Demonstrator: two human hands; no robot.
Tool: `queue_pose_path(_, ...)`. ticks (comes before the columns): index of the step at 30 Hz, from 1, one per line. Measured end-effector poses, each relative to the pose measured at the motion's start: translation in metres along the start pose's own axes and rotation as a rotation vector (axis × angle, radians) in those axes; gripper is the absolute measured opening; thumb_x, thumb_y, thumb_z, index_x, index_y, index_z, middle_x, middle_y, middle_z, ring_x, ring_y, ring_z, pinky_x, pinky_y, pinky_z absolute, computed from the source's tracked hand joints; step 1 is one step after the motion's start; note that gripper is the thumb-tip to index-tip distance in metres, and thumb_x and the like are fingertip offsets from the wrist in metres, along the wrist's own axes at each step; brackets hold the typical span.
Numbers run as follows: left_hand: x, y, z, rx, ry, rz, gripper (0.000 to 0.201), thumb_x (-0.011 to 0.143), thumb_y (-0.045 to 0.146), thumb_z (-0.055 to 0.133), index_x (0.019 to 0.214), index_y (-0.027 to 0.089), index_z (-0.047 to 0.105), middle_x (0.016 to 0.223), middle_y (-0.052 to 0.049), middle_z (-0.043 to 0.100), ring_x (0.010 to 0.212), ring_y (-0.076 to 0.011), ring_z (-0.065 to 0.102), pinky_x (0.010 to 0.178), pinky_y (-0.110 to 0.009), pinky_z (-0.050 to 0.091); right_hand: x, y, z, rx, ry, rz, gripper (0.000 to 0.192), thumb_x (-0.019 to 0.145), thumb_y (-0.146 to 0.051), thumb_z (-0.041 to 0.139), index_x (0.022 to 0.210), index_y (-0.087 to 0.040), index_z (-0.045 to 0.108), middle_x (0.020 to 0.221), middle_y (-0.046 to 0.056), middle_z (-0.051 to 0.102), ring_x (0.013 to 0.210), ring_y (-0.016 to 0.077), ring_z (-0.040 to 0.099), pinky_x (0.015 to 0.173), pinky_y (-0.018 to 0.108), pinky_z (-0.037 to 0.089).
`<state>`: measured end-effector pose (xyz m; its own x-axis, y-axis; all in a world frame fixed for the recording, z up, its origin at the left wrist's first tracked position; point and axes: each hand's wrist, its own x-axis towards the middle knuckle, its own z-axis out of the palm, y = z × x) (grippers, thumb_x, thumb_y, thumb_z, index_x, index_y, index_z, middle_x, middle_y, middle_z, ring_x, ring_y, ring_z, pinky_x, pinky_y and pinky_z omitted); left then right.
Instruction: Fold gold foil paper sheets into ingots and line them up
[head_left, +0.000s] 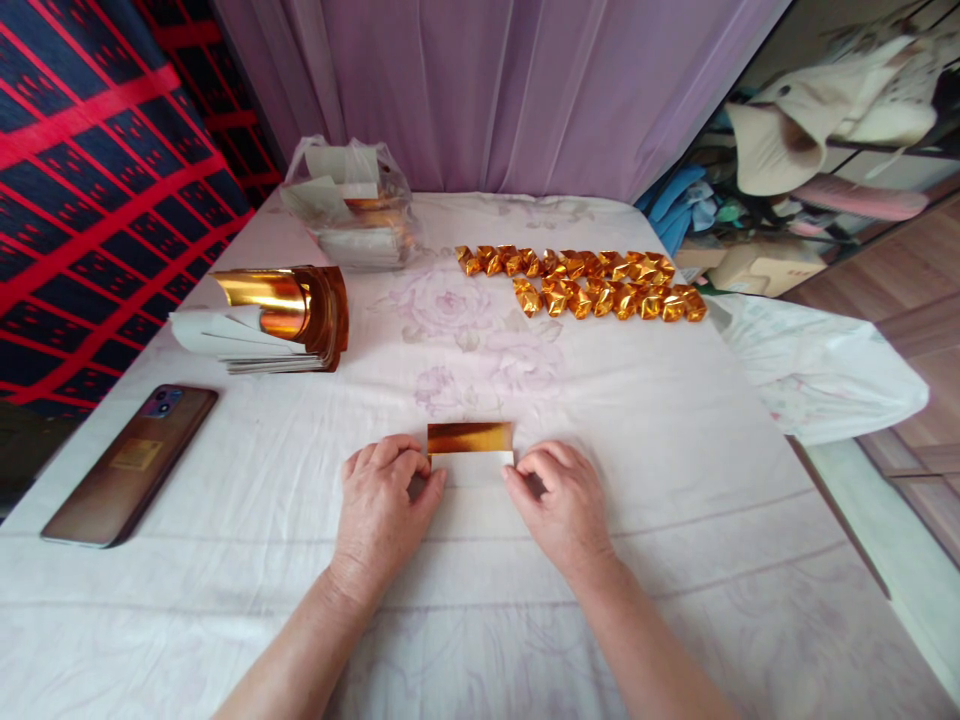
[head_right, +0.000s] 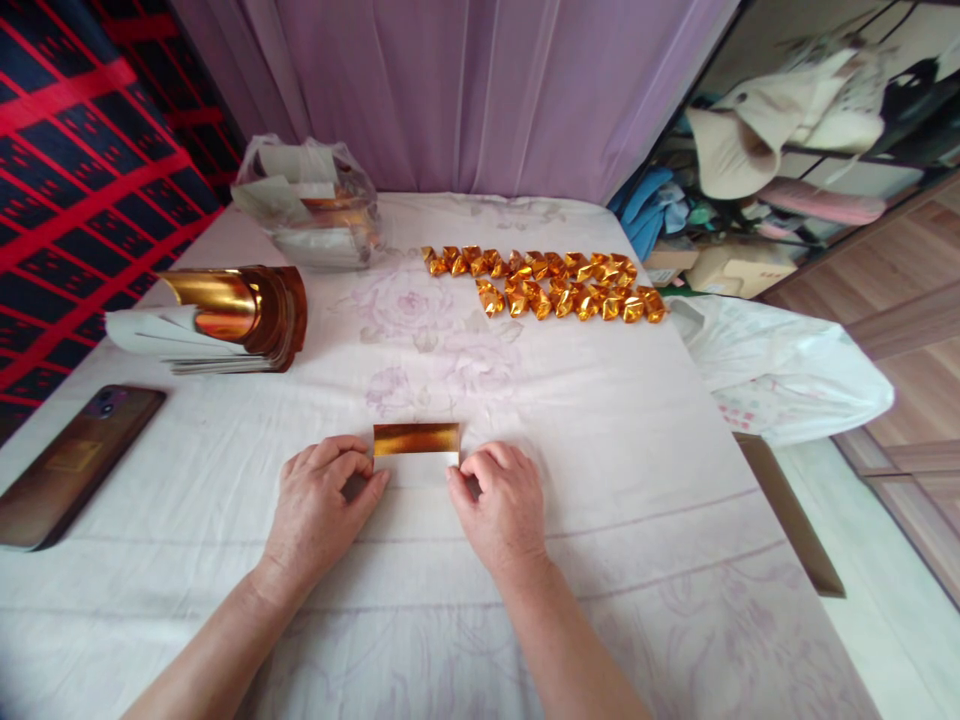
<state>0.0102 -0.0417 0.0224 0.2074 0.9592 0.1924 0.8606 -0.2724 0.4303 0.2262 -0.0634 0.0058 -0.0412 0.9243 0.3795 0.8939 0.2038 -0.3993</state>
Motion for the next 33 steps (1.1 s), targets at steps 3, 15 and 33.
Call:
queue_pose_path(3, 0.0, 0.0, 0.001, 0.019, 0.01, -0.008, 0.008, 0.084, 0.028, 0.065, 0.08, 0.021, 0.061, 0.099, -0.004, 0.066, 0.091, -0.0247, 0.062, 0.084, -0.042, 0.043, 0.0, 0.0, 0.0, 0.0, -0.003, -0.002, 0.021, 0.086, -0.025, 0.063, 0.067, -0.022, 0.055, 0.07, 0.0, 0.059, 0.071, 0.0167, 0.054, 0.07, 0.03, 0.036)
queue_pose_path(15, -0.005, 0.001, -0.001, 0.095, 0.099, 0.145, 0.014, 0.091, 0.027, 0.059, 0.091, 0.026, 0.073, 0.111, -0.007, 0.064, 0.094, -0.0255, 0.06, 0.084, -0.044, 0.043, -0.001, -0.003, -0.002, 0.025, -0.038, 0.01, 0.007, 0.089, -0.023, 0.06, 0.085, -0.023, 0.066, 0.086, 0.002, 0.065, 0.082, 0.0184, 0.058, 0.076, 0.032, 0.039)
queue_pose_path(33, -0.036, 0.028, 0.016, 0.217, -0.097, 0.421, 0.056, 0.097, 0.055, 0.041, 0.139, 0.02, 0.054, 0.142, -0.008, 0.056, 0.132, -0.0279, 0.048, 0.115, -0.049, 0.021, -0.001, -0.003, 0.001, 0.016, -0.032, 0.012, 0.005, 0.086, -0.024, 0.063, 0.086, -0.023, 0.068, 0.088, 0.003, 0.065, 0.085, 0.0198, 0.059, 0.077, 0.033, 0.039)
